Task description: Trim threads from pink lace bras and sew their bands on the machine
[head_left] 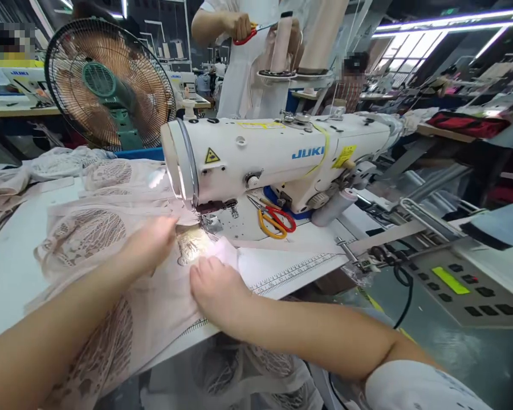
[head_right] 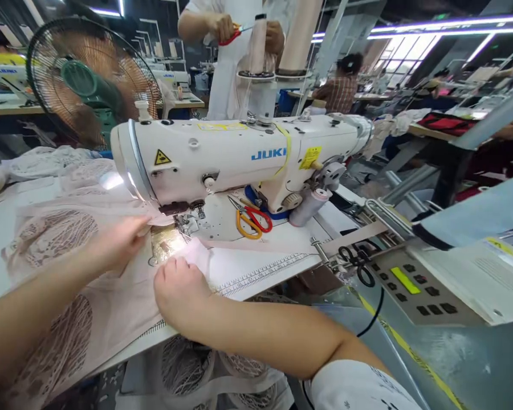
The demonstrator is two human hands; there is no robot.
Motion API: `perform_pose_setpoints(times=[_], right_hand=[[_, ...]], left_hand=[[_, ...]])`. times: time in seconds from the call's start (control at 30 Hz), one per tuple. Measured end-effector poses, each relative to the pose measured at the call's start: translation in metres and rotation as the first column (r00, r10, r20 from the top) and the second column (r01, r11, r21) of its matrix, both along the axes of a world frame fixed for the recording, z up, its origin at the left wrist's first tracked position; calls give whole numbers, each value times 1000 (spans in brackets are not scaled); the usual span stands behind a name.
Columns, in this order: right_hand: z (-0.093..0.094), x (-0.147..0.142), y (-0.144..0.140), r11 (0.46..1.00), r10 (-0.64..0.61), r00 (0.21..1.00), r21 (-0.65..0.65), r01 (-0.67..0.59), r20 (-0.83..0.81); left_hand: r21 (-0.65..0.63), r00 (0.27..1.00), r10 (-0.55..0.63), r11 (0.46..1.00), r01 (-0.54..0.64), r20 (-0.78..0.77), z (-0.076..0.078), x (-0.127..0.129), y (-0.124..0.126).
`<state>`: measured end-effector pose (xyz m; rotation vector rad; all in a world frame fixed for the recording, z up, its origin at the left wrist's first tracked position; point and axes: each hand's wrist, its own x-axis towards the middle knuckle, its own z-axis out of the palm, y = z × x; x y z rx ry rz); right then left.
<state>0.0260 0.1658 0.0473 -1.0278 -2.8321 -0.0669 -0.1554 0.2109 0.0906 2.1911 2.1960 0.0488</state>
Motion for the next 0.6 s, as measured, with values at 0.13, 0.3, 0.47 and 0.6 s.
perform_pose_setpoints(times=[0.13,0.3,0.47,0.6], right_hand=[[-12,2,-7,977,211,976,20,-210,-49],[-9,-2,24,924,370,927,-79,-374,-64],[-4,-3,55,887,438,897,-139,-441,-56],[-4,-3,56,889,438,895,-112,-445,-83]], left_hand=[[13,995,68,998,-67,-71,-23,13,38],[-8,980,180,983,-182,-83,-20,0,72],[24,998,17,1000,-15,-66,2,4,43],[-36,940,-338,940,339,32,-12,9,-2]])
